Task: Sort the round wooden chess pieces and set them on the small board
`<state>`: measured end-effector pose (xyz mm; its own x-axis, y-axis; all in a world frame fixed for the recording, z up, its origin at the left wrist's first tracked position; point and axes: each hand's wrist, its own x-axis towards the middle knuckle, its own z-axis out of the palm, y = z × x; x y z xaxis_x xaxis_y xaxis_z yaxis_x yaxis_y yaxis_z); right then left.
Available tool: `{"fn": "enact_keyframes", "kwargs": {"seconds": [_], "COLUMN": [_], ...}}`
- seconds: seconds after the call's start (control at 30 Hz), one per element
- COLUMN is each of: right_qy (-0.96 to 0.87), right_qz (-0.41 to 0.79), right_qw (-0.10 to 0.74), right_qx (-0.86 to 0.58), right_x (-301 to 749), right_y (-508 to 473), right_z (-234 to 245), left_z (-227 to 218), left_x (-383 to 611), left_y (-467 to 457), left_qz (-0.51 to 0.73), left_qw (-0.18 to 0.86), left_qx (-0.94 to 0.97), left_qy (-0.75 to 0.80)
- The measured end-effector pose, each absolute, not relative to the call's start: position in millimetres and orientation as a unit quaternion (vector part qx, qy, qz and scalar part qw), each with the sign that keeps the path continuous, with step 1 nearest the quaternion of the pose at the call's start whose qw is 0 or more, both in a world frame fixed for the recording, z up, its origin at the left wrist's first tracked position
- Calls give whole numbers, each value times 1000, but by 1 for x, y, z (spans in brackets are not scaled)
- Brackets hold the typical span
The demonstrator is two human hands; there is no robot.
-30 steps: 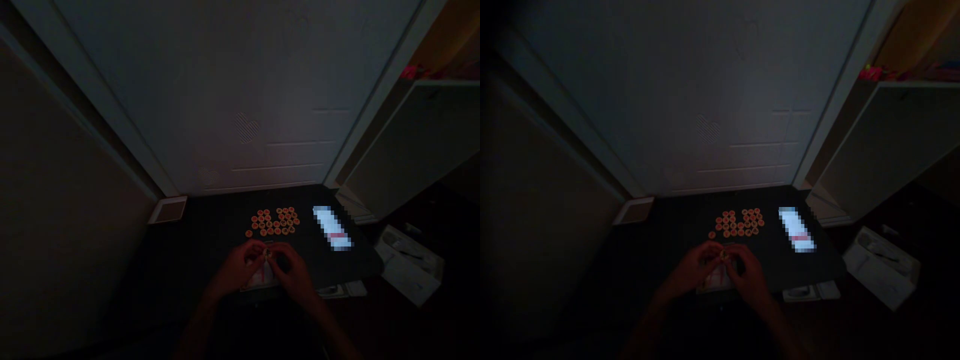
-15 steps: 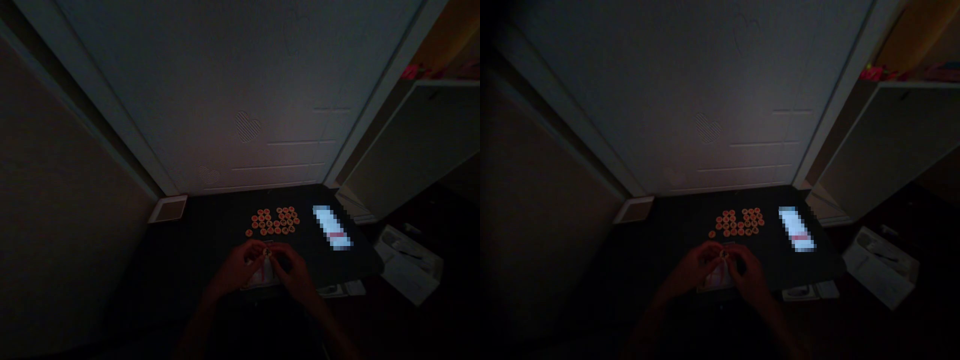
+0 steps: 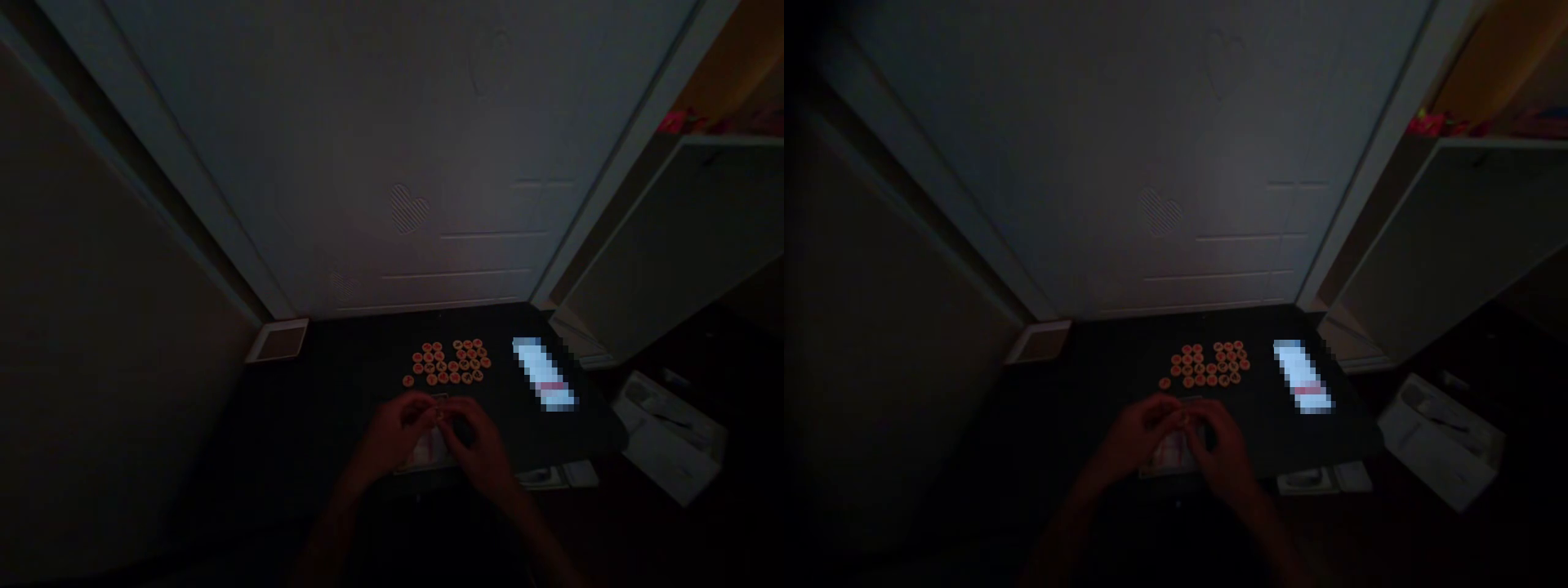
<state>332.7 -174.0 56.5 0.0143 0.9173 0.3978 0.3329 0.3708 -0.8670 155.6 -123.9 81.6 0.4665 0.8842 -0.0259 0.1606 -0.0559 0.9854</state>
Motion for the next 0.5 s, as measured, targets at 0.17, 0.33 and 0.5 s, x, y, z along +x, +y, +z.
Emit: {"fn": "enact_keyframes", "kwargs": {"seconds": [0.17, 0.33, 0.5], "right_qy": [-637, -610, -568], "right_qz": [294, 326, 376], "right_qw": [522, 532, 546], "right_qx": [-485, -489, -488], "right_x": [334, 333, 333], "right_y": [-175, -173, -171], "right_z": [54, 52, 48], "left_z": [85, 90, 88], "left_x": [154, 154, 154], "left_y": [-125, -125, -126], "left_qz": [319, 317, 315], "left_qw": [580, 580, 589], "left_qx": [636, 637, 634], "left_qy": [396, 397, 390]}}
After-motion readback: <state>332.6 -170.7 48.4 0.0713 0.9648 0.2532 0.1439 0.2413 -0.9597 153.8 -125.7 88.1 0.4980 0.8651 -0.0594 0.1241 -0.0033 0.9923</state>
